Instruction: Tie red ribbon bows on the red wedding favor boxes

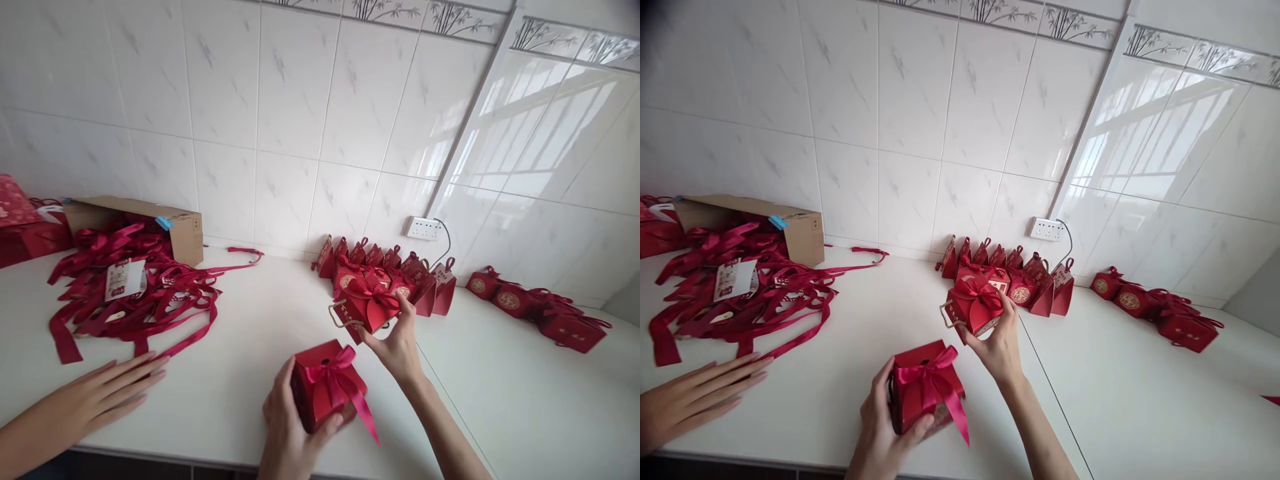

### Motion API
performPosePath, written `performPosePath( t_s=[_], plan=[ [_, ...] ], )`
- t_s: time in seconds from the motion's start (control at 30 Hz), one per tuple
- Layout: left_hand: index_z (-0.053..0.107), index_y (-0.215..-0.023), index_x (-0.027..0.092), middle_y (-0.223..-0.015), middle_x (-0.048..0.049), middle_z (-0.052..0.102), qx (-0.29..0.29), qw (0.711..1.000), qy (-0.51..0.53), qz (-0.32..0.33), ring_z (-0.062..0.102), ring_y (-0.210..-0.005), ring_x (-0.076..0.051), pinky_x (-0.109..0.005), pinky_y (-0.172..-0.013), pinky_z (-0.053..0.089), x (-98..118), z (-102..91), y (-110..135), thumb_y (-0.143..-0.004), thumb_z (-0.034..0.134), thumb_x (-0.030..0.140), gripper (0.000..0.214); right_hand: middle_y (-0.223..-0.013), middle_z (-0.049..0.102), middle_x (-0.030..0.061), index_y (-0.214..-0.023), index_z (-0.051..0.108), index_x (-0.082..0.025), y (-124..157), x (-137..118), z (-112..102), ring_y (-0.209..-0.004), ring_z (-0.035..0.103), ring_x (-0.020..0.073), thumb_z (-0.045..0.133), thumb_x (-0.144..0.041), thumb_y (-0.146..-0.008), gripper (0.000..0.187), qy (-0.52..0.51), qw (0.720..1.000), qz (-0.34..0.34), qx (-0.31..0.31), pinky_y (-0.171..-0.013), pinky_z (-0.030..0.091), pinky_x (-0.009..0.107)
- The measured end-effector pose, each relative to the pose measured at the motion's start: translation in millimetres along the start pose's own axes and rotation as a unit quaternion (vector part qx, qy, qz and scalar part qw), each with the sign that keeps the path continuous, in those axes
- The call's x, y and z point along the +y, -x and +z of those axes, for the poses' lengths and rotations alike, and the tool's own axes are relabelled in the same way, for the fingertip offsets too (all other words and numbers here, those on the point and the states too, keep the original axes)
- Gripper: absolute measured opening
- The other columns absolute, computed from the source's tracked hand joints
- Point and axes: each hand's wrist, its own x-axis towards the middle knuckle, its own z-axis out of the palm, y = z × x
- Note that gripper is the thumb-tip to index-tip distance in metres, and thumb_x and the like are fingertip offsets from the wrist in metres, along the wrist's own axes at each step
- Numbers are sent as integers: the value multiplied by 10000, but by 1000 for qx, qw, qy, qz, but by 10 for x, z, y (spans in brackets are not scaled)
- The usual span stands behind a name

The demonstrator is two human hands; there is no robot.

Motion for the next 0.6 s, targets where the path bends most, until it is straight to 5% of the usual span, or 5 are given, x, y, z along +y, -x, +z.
performPosePath(
  t_s=[0.1, 0.2, 0.33, 0.47, 0.6],
  plan=[
    [327, -1330, 150, -1204, -196, 558, 16, 999, -29, -20, 556, -1084, -374, -573, -971, 372, 33, -139, -113, -710, 557, 650, 830, -1227, 380, 163, -1406, 182, -215, 175, -197, -329, -1139, 435, 332, 743, -369, -683, 928, -9, 997, -64, 29, -881, 457, 538],
    [302, -1334, 173, -1241, -193, 532, 35, 994, -83, -58, 531, -1107, -406, -621, -984, 334, -19, -345, -287, -703, 625, 578, 816, -1256, 351, 168, -1420, 144, -242, 433, -319, -549, -1147, 432, 343, 724, -368, -697, 936, -47, 998, -45, 17, -863, 476, 546],
    [330, -1322, 197, -1237, -186, 531, 63, 990, -92, -85, 458, -1177, -467, -701, -977, 290, -78, -595, -457, -619, 739, 527, 878, -1254, 384, 184, -1448, 73, -240, 833, -438, -693, -1111, 513, 345, 676, -509, -741, 968, -74, 976, 63, -195, -836, 513, 537],
    [272, -1384, 192, -1451, -191, 296, 117, 986, -43, 111, 226, -1370, -391, -626, -1087, 207, 92, -715, -309, -738, 685, 333, 779, -1422, 265, 219, -1460, -72, -270, 1074, -684, -784, -1234, 444, 356, 632, -595, -744, 1055, -107, 955, 118, -250, -883, 508, 522],
    [403, -1302, 209, -1326, -135, 412, 81, 943, 29, 321, 375, -1284, -323, -540, -1057, 333, 360, -643, 78, -707, 669, 222, 652, -1365, 405, 185, -1457, -31, -269, 1150, -949, -889, -1167, 525, 274, 586, -397, -863, 866, -141, 952, 163, -218, -821, 550, 424]
  ],
)
